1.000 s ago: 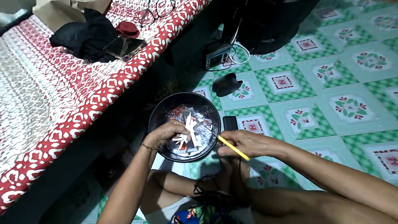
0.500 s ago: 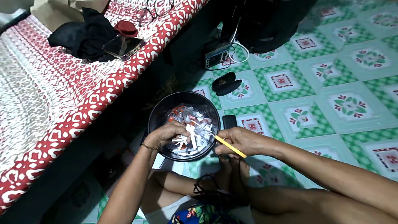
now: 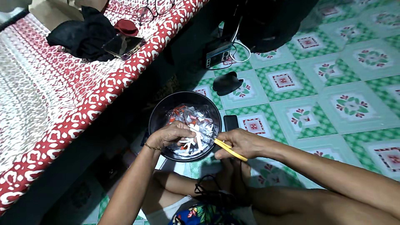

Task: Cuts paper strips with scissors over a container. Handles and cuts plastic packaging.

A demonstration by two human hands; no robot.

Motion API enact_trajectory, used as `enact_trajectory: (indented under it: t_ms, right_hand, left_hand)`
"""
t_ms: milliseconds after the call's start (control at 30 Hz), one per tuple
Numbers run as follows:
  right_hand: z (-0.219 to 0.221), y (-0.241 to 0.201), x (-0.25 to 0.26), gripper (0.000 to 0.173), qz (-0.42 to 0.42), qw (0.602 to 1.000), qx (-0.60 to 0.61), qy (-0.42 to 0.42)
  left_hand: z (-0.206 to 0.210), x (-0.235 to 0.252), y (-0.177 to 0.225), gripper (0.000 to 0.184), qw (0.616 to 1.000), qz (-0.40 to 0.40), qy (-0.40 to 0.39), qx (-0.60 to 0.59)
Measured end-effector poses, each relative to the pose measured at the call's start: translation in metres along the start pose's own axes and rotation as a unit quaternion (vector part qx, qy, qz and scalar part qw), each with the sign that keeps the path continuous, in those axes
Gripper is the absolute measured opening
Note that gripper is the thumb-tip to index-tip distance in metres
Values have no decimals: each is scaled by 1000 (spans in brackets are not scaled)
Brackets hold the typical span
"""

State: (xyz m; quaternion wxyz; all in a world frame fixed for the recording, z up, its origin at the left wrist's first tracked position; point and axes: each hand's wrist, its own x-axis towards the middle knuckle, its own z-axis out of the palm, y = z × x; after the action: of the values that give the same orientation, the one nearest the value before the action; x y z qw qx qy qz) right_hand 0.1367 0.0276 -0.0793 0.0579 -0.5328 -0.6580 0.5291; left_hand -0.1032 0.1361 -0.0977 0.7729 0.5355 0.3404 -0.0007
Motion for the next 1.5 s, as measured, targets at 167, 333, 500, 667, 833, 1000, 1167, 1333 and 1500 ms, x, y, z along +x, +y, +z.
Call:
enact_trajectory:
  t_ms: [167,333,500,667,833,1000,1167,1333,1500]
  right_hand:
    - [-2,1,2,44,14,1000,-4,-6]
    - [-4,-1,3,36,35,999,34,-19]
    - [-10,-1,0,46,43,998,-22,-36]
    - [-16,-5,-6,55,106,988,-98,-52]
    - [-15,-13,-3,57,124,981,-136,-63]
    - [-15,-13,-3,57,115,979,-160,-61]
    - [-15,-14,-3,54,105,979,-162,-69]
    - [-12,-12,-1,51,78,980,-167,-73]
    - [-10,-6,-1,47,50,984,-161,-53]
  left_hand:
    - [1,0,-1,41,1000,-7,21,2]
    - [6,-1,1,40,998,-27,52,24]
    - [3,-4,-8,31,978,70,159,113]
    - [-6,-10,-15,24,948,156,208,185]
    - [-3,-6,-20,18,934,205,180,230]
    - [7,0,-20,19,938,187,172,234]
    - [13,5,-20,19,948,168,154,222]
    - [16,10,-23,18,952,177,134,212]
    - [19,11,-26,18,959,167,136,186]
